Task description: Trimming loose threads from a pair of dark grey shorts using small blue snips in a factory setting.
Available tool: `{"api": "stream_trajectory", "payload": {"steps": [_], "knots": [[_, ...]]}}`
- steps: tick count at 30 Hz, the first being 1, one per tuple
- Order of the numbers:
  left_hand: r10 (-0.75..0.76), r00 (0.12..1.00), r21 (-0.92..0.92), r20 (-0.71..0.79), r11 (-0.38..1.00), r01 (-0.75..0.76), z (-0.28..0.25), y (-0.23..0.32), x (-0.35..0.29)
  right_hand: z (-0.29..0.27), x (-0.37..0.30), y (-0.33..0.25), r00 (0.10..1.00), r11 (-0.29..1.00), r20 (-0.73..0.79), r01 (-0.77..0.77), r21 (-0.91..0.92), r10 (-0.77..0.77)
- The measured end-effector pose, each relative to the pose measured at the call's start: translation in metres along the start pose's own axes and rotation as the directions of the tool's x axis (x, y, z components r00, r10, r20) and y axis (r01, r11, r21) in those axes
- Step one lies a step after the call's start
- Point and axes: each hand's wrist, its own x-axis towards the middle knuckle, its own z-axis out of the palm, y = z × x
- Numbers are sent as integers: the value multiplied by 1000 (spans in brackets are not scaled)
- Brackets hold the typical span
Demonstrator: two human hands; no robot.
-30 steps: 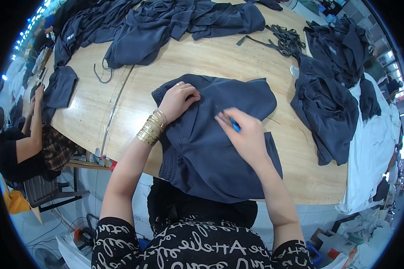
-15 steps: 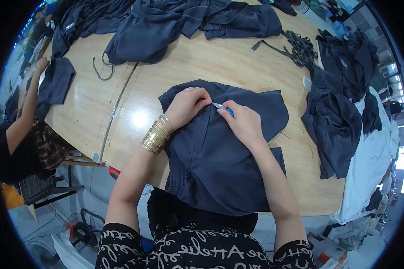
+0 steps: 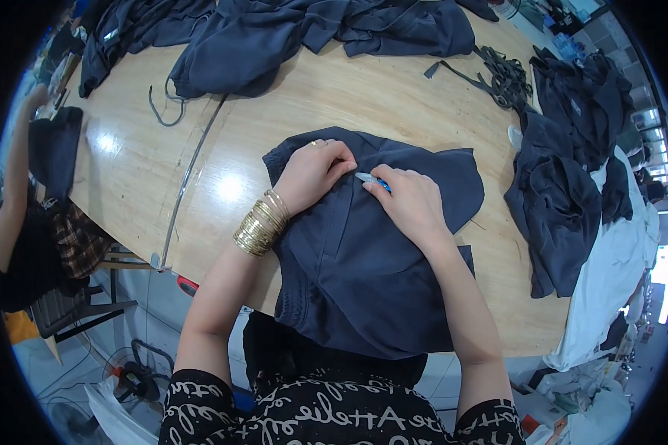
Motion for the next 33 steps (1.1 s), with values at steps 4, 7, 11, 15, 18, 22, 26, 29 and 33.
{"api": "stream_trajectory", "payload": {"steps": [4, 7, 11, 15, 18, 22, 26, 29, 33], "knots": [[-157, 987, -131, -27, 980, 152, -16, 11, -5, -10, -4, 1, 1000, 998, 7, -20, 51, 19], [-332, 938, -513, -100, 825, 237, -67, 29, -37, -38, -22, 12, 976, 935, -7, -207, 287, 219], [-604, 797, -150, 7, 787, 598, -156, 15, -106, -79, -70, 42, 889, 842, -112, -370, 393, 443], [-450, 836, 372, -314, 752, 545, -139, 43, -138, -54, -97, 17, 947, 931, -170, -212, 298, 271], [-186, 975, 203, -122, 957, 207, -90, 86, -125, -27, -94, -8, 994, 985, -80, -54, 164, 68], [-22, 997, 111, -72, 993, 30, -41, 91, -112, -17, -87, -17, 984, 978, -172, -14, 206, 50], [-35, 998, 145, -53, 989, 42, -18, 62, -117, -13, -91, -19, 982, 973, -186, 66, 223, -24], [23, 998, 142, -60, 990, -14, -12, 54, -120, -5, -96, -11, 981, 979, -194, 55, 198, -16], [45, 998, 169, -50, 985, -36, -13, 54, -113, -9, -99, -13, 982, 983, -188, 31, 182, 4]]}}
